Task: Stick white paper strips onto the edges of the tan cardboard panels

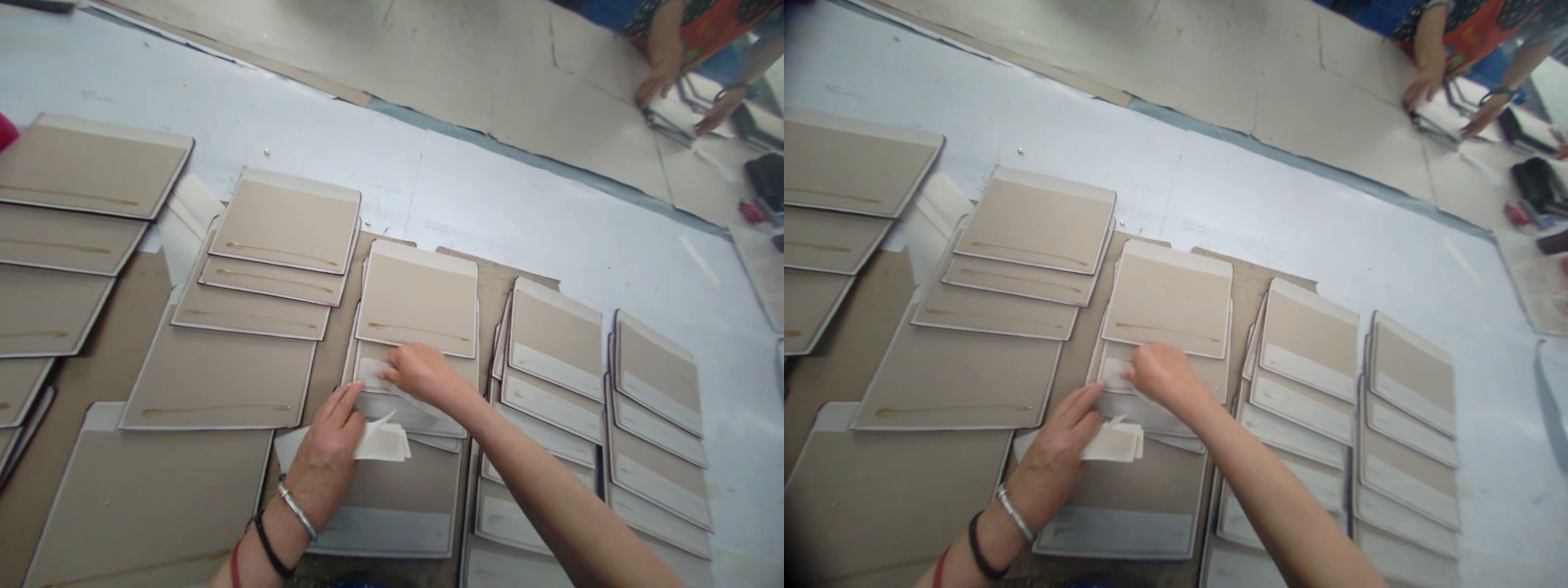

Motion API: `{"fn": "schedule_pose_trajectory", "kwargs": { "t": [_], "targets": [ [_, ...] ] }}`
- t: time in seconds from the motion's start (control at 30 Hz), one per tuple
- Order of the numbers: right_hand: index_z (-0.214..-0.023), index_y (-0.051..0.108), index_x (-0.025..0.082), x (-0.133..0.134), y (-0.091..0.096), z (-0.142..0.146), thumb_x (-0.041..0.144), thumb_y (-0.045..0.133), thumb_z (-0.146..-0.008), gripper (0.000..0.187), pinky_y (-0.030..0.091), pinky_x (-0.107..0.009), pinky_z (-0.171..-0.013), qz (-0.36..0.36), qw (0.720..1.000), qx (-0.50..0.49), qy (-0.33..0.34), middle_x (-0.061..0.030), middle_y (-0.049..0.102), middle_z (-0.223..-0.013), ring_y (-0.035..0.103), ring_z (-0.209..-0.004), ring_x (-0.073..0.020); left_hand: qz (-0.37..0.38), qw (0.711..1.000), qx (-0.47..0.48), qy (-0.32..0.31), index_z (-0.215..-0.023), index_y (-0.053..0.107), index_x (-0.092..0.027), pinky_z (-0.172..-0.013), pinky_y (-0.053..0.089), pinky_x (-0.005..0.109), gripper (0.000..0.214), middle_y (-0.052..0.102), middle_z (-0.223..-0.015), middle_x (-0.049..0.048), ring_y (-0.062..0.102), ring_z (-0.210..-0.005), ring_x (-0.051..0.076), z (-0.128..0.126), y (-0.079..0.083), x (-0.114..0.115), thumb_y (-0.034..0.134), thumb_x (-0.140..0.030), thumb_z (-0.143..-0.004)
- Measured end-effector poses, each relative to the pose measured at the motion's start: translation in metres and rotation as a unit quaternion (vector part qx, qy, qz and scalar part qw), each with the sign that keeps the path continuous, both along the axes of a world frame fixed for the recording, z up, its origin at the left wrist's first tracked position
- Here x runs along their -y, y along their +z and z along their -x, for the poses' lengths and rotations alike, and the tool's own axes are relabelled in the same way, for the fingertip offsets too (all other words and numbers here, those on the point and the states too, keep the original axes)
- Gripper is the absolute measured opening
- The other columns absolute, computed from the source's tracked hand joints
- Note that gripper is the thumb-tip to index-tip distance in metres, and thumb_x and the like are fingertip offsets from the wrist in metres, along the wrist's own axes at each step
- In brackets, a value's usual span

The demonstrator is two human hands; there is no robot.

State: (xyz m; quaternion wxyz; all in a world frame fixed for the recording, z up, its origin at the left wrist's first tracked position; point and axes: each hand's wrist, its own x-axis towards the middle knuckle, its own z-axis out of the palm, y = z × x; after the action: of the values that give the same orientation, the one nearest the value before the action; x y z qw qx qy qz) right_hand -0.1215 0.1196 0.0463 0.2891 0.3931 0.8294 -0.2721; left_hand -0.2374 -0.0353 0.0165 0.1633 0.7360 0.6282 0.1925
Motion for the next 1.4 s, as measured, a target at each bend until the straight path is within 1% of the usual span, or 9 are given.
{"fn": "schedule_pose_trajectory", "kwargs": {
  "t": [0.2,0.33,0.43,0.53,0.63,0.7,1.03,1.27,1.4],
  "targets": [
    [-0.085,0.067,0.019,0.002,-0.003,0.003,0.042,0.049,-0.083,0.030,0.043,-0.027,-0.065,-0.006,1.000,-0.003,0.003,-0.0116,0.069,-0.089,0.063,-0.084,-0.0229,0.013,0.999,-0.033,-0.024,-0.072,0.057,-0.012,-0.094,0.047,0.041,0.026,0.057,-0.117,0.0161,0.048,-0.113,0.026,0.000,0.000,-0.004,0.038,0.006,-0.071],
    [-0.083,0.067,0.020,0.003,0.005,-0.002,0.050,0.048,-0.081,0.036,0.041,-0.027,-0.062,-0.006,1.000,-0.005,-0.013,-0.0113,0.069,-0.087,0.062,-0.081,-0.0222,0.018,0.998,-0.062,-0.022,-0.071,0.058,-0.012,-0.092,0.049,0.040,0.030,0.059,-0.114,0.0161,0.051,-0.111,0.027,-0.002,0.001,-0.005,0.037,0.008,-0.067],
    [-0.076,0.066,0.020,-0.001,0.016,-0.029,0.052,0.054,-0.076,0.034,0.034,-0.024,-0.055,0.026,0.999,0.003,-0.039,-0.0069,0.068,-0.080,0.060,-0.073,-0.0192,0.016,0.997,-0.074,-0.020,-0.069,0.056,-0.013,-0.091,0.049,0.041,0.030,0.060,-0.114,0.0168,0.052,-0.110,0.028,-0.004,0.002,-0.005,0.036,0.009,-0.064],
    [-0.069,0.062,0.019,-0.003,0.025,-0.073,0.046,0.052,-0.079,0.030,0.027,-0.022,-0.050,0.048,0.994,0.007,-0.099,-0.0020,0.063,-0.071,0.054,-0.063,-0.0137,0.012,0.997,-0.069,-0.028,-0.067,0.054,-0.015,-0.092,0.049,0.042,0.028,0.059,-0.114,0.0173,0.051,-0.111,0.028,-0.002,0.000,-0.004,0.038,0.008,-0.063],
    [-0.070,0.059,0.018,0.000,0.025,-0.111,0.041,0.047,-0.083,0.029,0.024,-0.022,-0.050,0.017,0.986,0.000,-0.169,0.0000,0.060,-0.071,0.049,-0.062,-0.0113,0.014,0.997,-0.061,-0.045,-0.066,0.052,-0.016,-0.094,0.047,0.043,0.026,0.058,-0.115,0.0178,0.050,-0.112,0.029,0.000,-0.003,-0.004,0.040,0.007,-0.062],
    [-0.074,0.058,0.019,0.005,0.021,-0.123,0.040,0.046,-0.084,0.026,0.025,-0.022,-0.052,-0.014,0.980,-0.003,-0.197,0.0001,0.060,-0.075,0.050,-0.065,-0.0115,0.016,0.996,-0.064,-0.055,-0.066,0.051,-0.016,-0.094,0.047,0.044,0.026,0.057,-0.116,0.0179,0.049,-0.112,0.029,0.001,-0.004,-0.004,0.040,0.007,-0.062],
    [-0.089,0.059,0.022,0.016,0.006,-0.121,0.043,0.046,-0.084,0.025,0.035,-0.024,-0.064,-0.076,0.976,0.010,-0.206,-0.0039,0.063,-0.099,0.057,-0.089,-0.0190,0.026,0.992,-0.081,-0.090,-0.070,0.048,-0.016,-0.093,0.046,0.047,0.027,0.054,-0.118,0.0193,0.046,-0.113,0.030,0.003,-0.002,-0.006,0.039,0.008,-0.062],
    [-0.092,0.059,0.021,0.020,0.001,-0.124,0.042,0.046,-0.084,0.026,0.041,-0.028,-0.068,-0.080,0.975,0.012,-0.208,-0.0049,0.063,-0.101,0.058,-0.091,-0.0212,0.040,0.991,-0.085,-0.099,-0.070,0.047,-0.017,-0.096,0.044,0.048,0.027,0.052,-0.120,0.0205,0.044,-0.115,0.030,0.004,-0.002,-0.006,0.041,0.008,-0.063],
    [-0.094,0.059,0.022,0.022,0.000,-0.122,0.041,0.046,-0.085,0.025,0.043,-0.029,-0.071,-0.089,0.975,0.018,-0.202,-0.0053,0.063,-0.102,0.058,-0.092,-0.0214,0.038,0.992,-0.074,-0.093,-0.071,0.045,-0.019,-0.095,0.046,0.048,0.028,0.053,-0.119,0.0166,0.045,-0.116,0.029,0.005,-0.003,-0.006,0.041,0.008,-0.063]
  ]
}}
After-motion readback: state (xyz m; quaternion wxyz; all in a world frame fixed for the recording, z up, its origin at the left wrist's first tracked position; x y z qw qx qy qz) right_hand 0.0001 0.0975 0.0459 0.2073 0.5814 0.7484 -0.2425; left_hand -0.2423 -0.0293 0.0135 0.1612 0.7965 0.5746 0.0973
